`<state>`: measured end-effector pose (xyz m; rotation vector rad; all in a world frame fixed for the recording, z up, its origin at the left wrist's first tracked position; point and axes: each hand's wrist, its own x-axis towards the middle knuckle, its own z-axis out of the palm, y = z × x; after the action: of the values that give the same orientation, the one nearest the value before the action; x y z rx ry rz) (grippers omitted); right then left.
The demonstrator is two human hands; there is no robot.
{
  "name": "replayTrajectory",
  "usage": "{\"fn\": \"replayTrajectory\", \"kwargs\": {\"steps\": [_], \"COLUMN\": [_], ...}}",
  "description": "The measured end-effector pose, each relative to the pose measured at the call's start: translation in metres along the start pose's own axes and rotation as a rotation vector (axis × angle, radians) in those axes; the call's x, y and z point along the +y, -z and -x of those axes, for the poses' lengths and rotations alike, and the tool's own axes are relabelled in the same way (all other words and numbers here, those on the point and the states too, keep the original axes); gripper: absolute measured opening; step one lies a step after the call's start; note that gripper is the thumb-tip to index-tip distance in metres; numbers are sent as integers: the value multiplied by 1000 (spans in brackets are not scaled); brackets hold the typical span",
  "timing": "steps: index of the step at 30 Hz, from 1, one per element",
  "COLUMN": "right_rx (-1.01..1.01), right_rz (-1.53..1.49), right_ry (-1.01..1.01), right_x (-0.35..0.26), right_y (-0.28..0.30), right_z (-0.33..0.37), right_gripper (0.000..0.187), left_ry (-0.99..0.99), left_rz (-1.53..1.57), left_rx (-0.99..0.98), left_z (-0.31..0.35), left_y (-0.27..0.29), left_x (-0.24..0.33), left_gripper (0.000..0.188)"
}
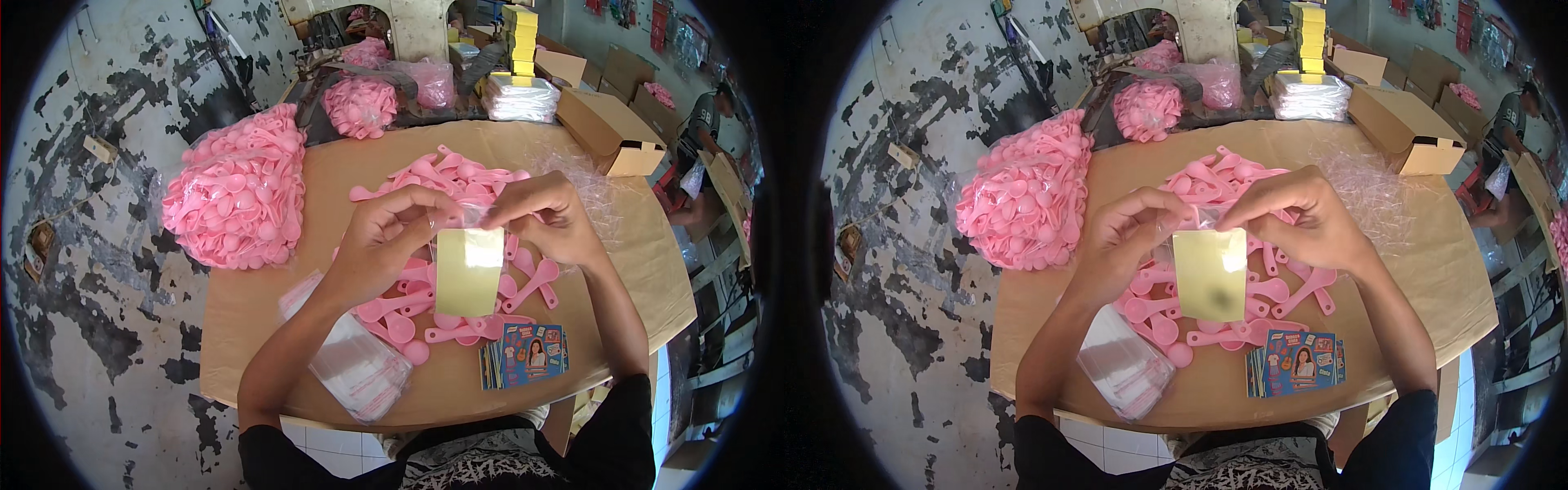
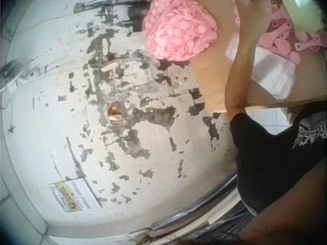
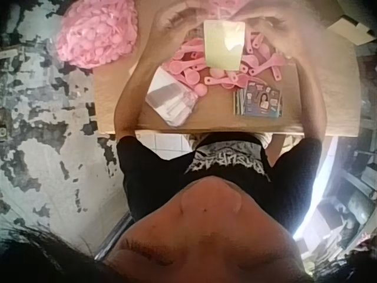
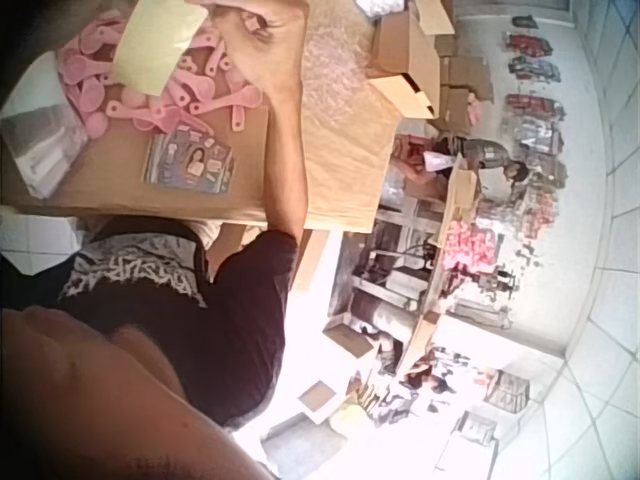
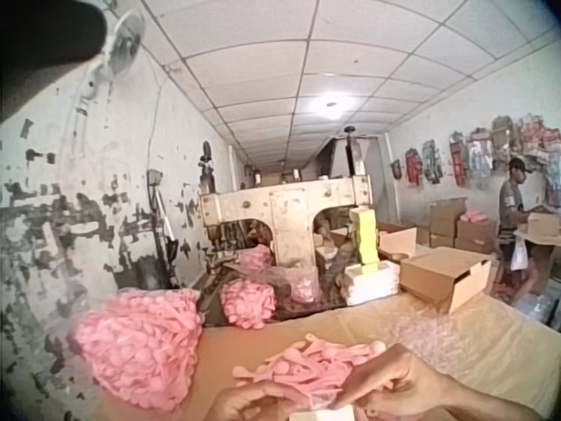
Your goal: The person packs pink plastic spoons and small printed cards into clear plastic bags. They pick up a spoon and a card, place them into a bag, and seal it. The process is repeated multiple times, with finished packages set aside on the table.
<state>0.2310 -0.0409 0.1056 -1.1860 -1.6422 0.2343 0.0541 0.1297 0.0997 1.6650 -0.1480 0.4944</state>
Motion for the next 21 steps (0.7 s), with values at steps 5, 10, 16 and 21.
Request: {"fn": "replayTrajectory", "kwargs": {"steps": [5, 10, 16, 21], "right_rx": [-24, -12, -96, 27], "right_rz": [3, 39, 219, -149], "right_ry": [51, 35, 124, -514], "right_x": [3, -1, -9, -27], "right_y": [1, 1, 5, -17], "right_z": [-2, -2, -3, 7], "right_gripper": [25, 24, 24, 22], "left_ry": [-103, 111, -5, -4], "left_rz": [-101, 224, -135, -22], "left_rx": [-85, -112, -109, -186], "left_z": [0, -1, -2, 4], "left_y": [7, 15, 14, 3], "left_x": [5, 6, -11, 1], "left_gripper": [15, 5, 21, 30]}}
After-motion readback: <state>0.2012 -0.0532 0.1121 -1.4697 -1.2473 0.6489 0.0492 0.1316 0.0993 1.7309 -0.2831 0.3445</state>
